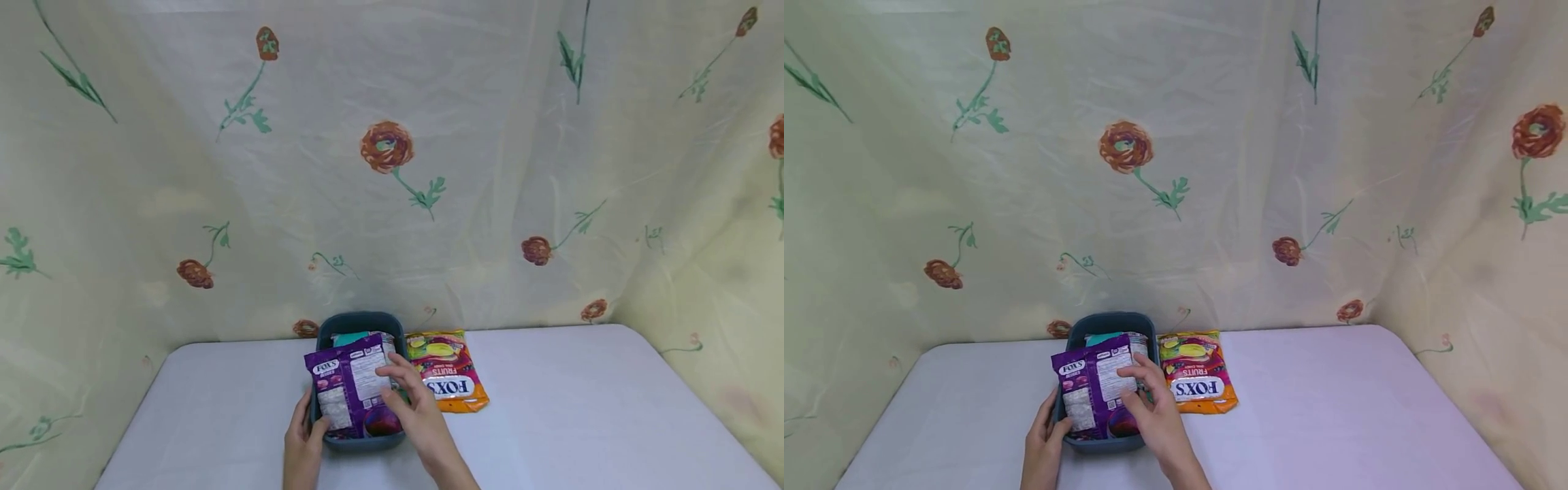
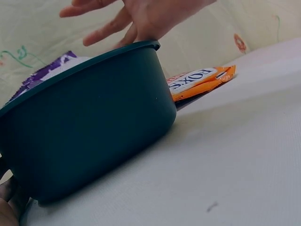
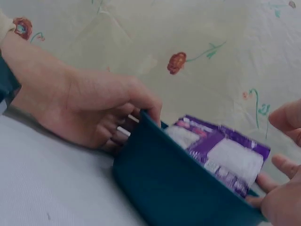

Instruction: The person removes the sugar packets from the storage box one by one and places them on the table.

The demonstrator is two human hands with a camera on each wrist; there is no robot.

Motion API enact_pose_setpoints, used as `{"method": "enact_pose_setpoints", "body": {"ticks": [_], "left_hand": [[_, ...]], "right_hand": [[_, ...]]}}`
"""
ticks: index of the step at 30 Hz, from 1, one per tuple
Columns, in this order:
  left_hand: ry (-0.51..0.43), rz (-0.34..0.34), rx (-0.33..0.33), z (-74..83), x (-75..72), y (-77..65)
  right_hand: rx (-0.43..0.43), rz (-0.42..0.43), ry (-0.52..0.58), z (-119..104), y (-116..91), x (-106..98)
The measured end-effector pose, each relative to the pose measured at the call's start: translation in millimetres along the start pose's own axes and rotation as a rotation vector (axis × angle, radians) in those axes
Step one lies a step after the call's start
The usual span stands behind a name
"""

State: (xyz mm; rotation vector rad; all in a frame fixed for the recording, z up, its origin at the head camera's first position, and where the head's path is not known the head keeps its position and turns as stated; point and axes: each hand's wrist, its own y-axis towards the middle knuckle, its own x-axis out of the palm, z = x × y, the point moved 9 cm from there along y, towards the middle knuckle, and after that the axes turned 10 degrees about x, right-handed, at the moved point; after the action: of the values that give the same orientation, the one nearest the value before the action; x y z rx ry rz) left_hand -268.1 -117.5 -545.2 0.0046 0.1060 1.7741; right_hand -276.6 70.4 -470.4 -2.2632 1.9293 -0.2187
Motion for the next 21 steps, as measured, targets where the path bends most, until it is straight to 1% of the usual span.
{"method": "enact_pose_setpoints", "body": {"ticks": [2,6,8,11,17,21], "left_hand": [[0.005,0.003,0.005,0.5,-0.7,-0.5],[0.007,0.006,-0.002,-0.2,-0.3,-0.9],[0.005,0.006,-0.008,-0.2,-0.1,-0.4],[0.004,0.003,-0.019,-0.6,0.4,0.1],[0.017,-0.005,-0.03,-3.2,-0.1,-0.1],[0.011,-0.007,-0.009,-2.9,0.2,-0.4]], "right_hand": [[0.0,-0.002,-0.007,1,0,0],[0.004,-0.03,-0.059,4,0,3],[0.0,-0.052,-0.127,4,0,6],[-0.036,-0.072,-0.257,5,1,9],[-0.171,-0.109,-0.485,1,-4,14],[-0.237,-0.153,-0.645,-1,-10,19]]}}
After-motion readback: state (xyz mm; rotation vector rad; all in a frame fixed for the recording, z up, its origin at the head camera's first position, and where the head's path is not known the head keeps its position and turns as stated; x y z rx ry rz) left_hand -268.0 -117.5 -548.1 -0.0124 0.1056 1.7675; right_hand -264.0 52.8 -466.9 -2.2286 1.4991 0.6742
